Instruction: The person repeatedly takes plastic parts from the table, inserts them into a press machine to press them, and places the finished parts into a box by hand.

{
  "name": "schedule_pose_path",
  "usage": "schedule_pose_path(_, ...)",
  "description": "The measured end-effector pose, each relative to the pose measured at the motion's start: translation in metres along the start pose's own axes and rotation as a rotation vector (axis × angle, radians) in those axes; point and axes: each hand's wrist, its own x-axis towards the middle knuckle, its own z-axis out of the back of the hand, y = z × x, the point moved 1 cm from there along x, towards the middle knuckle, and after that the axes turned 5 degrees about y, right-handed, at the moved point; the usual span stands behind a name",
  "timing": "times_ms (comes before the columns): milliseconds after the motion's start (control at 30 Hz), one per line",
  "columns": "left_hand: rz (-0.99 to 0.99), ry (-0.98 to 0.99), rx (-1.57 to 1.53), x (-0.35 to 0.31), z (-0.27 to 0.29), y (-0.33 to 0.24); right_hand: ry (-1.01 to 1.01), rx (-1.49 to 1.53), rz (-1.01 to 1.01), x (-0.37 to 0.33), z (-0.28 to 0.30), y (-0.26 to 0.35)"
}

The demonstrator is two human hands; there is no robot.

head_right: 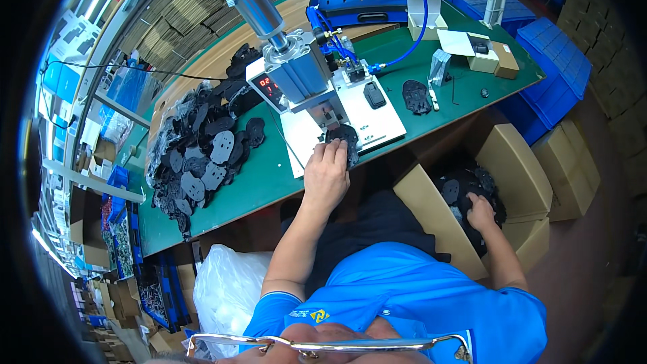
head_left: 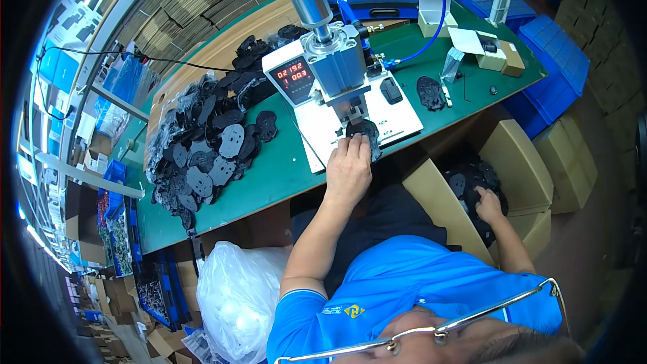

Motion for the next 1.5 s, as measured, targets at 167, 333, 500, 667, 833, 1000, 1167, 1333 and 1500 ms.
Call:
schedule_pose_path(167,0.051,0.064,-0.057,0.001,-0.003,0.003,-0.147,0.28,0.365,0.03,0.045,0.124)
schedule_pose_path(333,0.049,0.043,-0.093,0.0,-0.002,0.004,-0.349,0.362,0.772,0.054,0.107,0.263)
schedule_pose_path(500,0.074,0.038,-0.108,0.001,0.003,-0.003,-0.4,0.273,1.061,0.078,0.116,0.335)
schedule_pose_path(667,0.062,-0.002,-0.131,-0.001,0.0,-0.001,-0.353,0.261,1.104,0.1,0.091,0.352)
schedule_pose_path(833,0.034,0.038,-0.173,-0.005,0.017,0.01,-0.453,0.298,1.096,0.105,0.077,0.356)
schedule_pose_path(1000,0.279,0.023,-0.691,-0.028,0.035,0.069,-0.479,0.341,1.063,0.113,0.07,0.354)
schedule_pose_path(1167,0.526,-0.065,0.165,-0.027,0.004,0.178,-0.472,0.36,1.054,0.111,0.071,0.361)
schedule_pose_path(1333,0.589,0.244,0.371,-0.041,-0.014,0.232,-0.477,0.377,1.092,0.109,0.07,0.366)
schedule_pose_path(1500,0.411,0.16,0.175,-0.072,-0.023,0.188,-0.491,0.372,1.078,0.108,0.069,0.368)
